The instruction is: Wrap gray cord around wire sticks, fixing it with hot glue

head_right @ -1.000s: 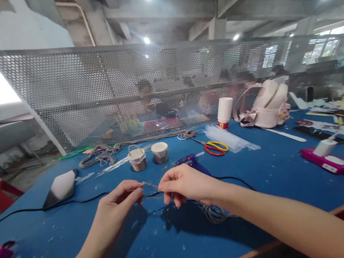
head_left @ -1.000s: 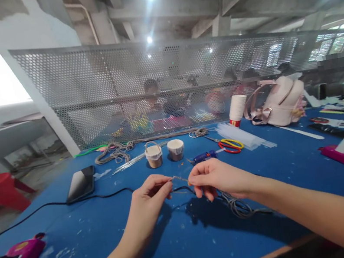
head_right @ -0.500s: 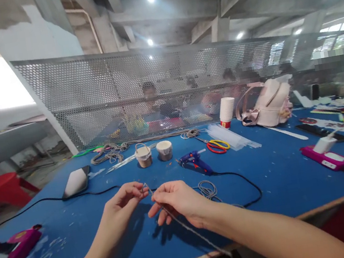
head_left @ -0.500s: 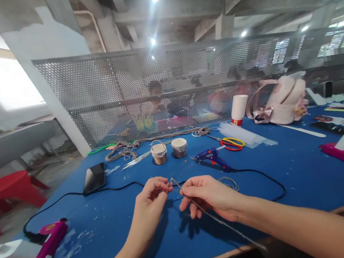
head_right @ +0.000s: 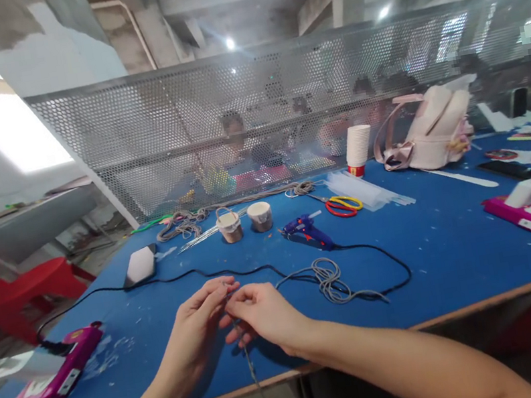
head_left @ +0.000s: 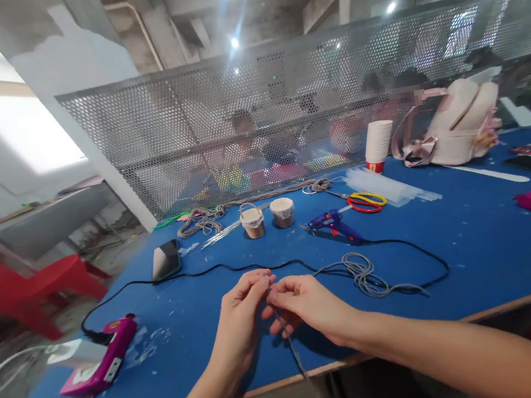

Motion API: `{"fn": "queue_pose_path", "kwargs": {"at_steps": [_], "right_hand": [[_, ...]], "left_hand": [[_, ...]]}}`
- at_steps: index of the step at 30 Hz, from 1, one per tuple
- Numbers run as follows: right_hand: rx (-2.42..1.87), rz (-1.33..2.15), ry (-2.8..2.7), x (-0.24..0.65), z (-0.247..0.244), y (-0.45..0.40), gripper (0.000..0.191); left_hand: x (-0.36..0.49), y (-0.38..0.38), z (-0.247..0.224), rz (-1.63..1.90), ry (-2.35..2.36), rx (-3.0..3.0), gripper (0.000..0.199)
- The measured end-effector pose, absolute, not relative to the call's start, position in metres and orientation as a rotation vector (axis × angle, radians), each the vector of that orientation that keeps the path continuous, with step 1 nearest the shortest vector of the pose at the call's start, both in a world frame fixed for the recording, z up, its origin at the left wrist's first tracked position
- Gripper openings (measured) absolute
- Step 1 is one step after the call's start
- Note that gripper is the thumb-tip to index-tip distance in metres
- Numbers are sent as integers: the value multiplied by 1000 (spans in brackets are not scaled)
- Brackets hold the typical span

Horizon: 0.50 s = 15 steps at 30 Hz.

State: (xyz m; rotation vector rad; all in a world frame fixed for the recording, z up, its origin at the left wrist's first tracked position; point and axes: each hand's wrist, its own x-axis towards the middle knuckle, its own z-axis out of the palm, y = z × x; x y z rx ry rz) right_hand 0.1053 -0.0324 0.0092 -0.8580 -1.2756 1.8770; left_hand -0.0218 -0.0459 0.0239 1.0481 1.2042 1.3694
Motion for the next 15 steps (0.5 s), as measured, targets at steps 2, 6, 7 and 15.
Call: {"fn": "queue_pose_path", "kwargs": {"at_steps": [2, 6, 7, 15], "right_hand": [[-877, 1758, -1491, 112, 11, -29, 31], [-939, 1049, -1907, 131, 24, -19, 15], [-921, 898, -1946, 134, 27, -16, 10], [-747, 984, -1991, 130, 33, 4, 6]], "left_hand": [[-22, -48, 27, 1356, 1168, 972, 15], [-25, -51, 36, 1328, 1120, 946, 10], [-26, -52, 38, 1313, 1109, 958, 9], [-31, -44, 41, 1183, 1115, 1050, 11]]}}
